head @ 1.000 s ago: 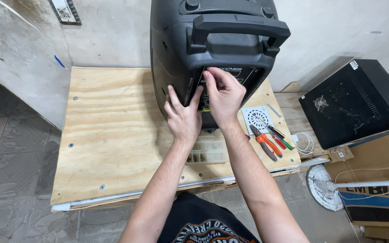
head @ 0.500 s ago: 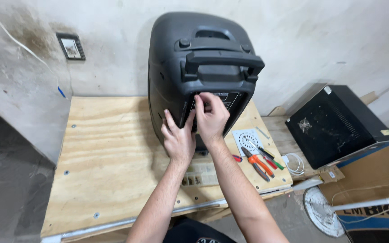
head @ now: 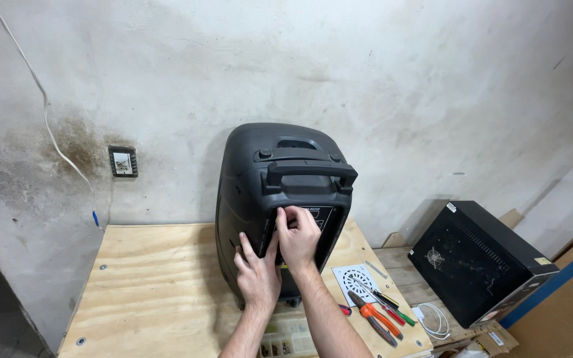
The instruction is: The person installs a circuit board into a large black speaker cabinet and secures it using screws. They connect wires to the board, place it inside the cabinet, and then fasten the back panel with multiple screws using their hands.
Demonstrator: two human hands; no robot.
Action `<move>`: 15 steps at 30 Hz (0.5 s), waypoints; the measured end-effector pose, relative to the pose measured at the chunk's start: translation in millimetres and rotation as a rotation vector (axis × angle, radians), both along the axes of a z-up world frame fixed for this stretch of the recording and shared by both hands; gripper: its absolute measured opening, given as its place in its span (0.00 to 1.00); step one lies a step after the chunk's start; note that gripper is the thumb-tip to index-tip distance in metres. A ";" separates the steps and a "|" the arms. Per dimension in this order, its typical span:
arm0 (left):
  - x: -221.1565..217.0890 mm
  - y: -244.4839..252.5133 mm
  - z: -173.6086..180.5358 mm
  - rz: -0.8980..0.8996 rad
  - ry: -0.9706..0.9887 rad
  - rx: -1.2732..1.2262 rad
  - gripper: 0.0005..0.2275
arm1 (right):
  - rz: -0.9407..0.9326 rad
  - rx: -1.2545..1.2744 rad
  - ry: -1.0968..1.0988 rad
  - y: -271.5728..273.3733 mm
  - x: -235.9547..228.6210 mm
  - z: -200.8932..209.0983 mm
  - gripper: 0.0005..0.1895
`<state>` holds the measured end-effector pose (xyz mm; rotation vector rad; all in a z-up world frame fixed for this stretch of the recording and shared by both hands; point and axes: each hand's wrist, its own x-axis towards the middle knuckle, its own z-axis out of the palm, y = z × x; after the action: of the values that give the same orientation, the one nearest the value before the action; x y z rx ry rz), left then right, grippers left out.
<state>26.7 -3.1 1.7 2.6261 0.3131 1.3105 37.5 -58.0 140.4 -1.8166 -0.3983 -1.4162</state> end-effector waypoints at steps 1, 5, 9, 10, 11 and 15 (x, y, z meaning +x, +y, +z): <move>0.3 0.0 0.9 0.000 -0.005 -0.001 0.48 | 0.000 -0.001 -0.005 -1.2 1.0 0.2 0.07; -0.3 -0.8 0.0 0.016 -0.029 0.003 0.49 | -0.038 -0.075 0.022 -7.6 3.7 -4.0 0.10; 2.3 -0.8 -2.9 -0.005 -0.025 -0.013 0.48 | -0.031 -0.064 0.012 -6.1 5.9 -10.0 0.05; 3.7 -1.3 -3.0 -0.006 -0.024 -0.013 0.48 | -0.031 -0.064 0.013 -5.3 6.3 -9.9 0.05; 5.0 -2.0 -3.5 -0.002 -0.013 -0.013 0.47 | -0.036 -0.060 0.004 -4.6 6.6 -10.0 0.03; -0.9 -1.1 0.6 0.006 0.005 -0.012 0.47 | -0.050 -0.069 -0.015 -4.2 4.2 -9.7 0.00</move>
<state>25.8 -4.3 2.4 2.6213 0.3281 1.2999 41.7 -62.2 130.7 -1.8839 -0.4161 -1.4668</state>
